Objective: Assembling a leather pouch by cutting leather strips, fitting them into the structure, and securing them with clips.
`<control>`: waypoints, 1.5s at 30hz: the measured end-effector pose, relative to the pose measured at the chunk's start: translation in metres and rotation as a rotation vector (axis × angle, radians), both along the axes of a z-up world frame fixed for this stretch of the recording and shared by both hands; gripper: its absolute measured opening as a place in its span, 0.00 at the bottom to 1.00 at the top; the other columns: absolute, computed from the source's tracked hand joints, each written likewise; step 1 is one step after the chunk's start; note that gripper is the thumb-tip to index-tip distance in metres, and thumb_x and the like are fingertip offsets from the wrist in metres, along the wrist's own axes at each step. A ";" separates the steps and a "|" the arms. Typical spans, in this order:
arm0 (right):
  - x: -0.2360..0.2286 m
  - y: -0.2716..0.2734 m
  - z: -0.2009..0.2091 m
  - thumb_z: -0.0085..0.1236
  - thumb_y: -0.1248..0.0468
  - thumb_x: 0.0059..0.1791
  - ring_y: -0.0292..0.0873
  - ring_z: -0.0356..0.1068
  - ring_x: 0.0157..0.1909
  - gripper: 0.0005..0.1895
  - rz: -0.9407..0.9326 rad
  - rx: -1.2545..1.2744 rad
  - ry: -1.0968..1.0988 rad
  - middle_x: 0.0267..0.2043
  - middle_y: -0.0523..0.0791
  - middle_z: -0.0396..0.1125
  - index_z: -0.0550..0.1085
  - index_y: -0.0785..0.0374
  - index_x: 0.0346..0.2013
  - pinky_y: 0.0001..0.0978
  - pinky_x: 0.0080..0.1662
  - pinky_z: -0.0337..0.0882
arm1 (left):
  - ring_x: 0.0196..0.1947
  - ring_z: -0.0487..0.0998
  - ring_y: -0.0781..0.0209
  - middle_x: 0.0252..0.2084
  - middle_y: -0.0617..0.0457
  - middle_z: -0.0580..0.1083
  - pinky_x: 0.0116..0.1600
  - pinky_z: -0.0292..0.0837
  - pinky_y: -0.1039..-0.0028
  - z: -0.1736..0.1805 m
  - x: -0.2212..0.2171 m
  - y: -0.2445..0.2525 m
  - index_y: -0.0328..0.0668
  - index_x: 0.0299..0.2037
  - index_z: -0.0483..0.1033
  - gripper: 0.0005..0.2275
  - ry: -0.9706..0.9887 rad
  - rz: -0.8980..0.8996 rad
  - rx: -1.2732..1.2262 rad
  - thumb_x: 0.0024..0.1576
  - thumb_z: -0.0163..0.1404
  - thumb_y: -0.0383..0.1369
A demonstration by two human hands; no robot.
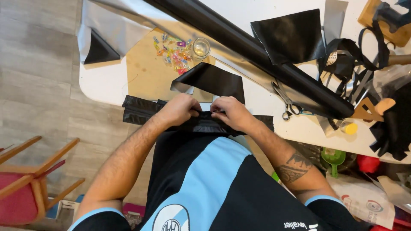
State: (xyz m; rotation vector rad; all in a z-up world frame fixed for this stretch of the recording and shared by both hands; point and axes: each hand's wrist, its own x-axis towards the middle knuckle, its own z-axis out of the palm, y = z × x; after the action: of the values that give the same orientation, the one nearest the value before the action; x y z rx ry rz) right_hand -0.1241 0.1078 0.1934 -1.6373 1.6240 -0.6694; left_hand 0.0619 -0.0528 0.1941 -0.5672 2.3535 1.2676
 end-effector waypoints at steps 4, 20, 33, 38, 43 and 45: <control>0.013 -0.005 0.019 0.64 0.64 0.48 0.49 0.75 0.41 0.07 -0.029 0.031 0.017 0.34 0.43 0.73 0.75 0.56 0.38 0.41 0.48 0.70 | 0.48 0.80 0.40 0.40 0.47 0.83 0.54 0.77 0.51 -0.002 0.013 -0.005 0.50 0.42 0.85 0.08 0.049 -0.026 -0.027 0.54 0.59 0.37; 0.011 -0.021 0.067 0.57 0.69 0.54 0.47 0.72 0.37 0.10 -0.307 -0.069 -0.175 0.40 0.47 0.74 0.80 0.61 0.48 0.38 0.45 0.72 | 0.46 0.82 0.42 0.38 0.49 0.83 0.51 0.79 0.55 0.014 0.019 -0.032 0.51 0.42 0.85 0.08 0.106 -0.075 -0.059 0.54 0.60 0.35; 0.016 -0.041 0.086 0.67 0.70 0.47 0.45 0.75 0.35 0.04 -0.366 -0.033 -0.256 0.35 0.45 0.77 0.81 0.59 0.35 0.35 0.41 0.73 | 0.47 0.83 0.44 0.39 0.50 0.83 0.52 0.79 0.58 0.025 0.006 -0.032 0.53 0.44 0.85 0.09 0.064 -0.093 -0.057 0.54 0.60 0.35; 0.019 -0.052 0.089 0.70 0.72 0.43 0.36 0.68 0.28 0.08 -0.389 0.052 -0.290 0.22 0.41 0.70 0.77 0.59 0.30 0.29 0.38 0.69 | 0.46 0.83 0.46 0.39 0.52 0.83 0.51 0.80 0.58 0.025 0.000 -0.030 0.55 0.44 0.86 0.09 0.062 -0.092 -0.083 0.54 0.61 0.37; 0.013 -0.057 0.077 0.70 0.73 0.43 0.40 0.69 0.26 0.10 -0.281 0.077 -0.263 0.20 0.42 0.69 0.74 0.59 0.27 0.32 0.38 0.70 | 0.45 0.83 0.46 0.37 0.52 0.83 0.50 0.80 0.59 0.034 -0.003 -0.027 0.56 0.43 0.86 0.09 0.072 -0.077 -0.114 0.53 0.61 0.38; 0.014 -0.056 0.075 0.69 0.72 0.43 0.42 0.70 0.26 0.09 -0.216 0.108 -0.212 0.20 0.43 0.69 0.75 0.59 0.27 0.33 0.38 0.71 | 0.45 0.83 0.44 0.38 0.50 0.83 0.51 0.80 0.57 0.043 -0.003 -0.027 0.54 0.43 0.86 0.09 0.084 -0.078 -0.112 0.53 0.62 0.37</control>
State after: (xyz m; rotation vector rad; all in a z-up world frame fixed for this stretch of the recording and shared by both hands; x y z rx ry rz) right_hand -0.1102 0.0517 0.2682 -1.2797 1.6633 -0.8205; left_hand 0.0589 -0.0802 0.2369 -0.4597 2.5025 1.1514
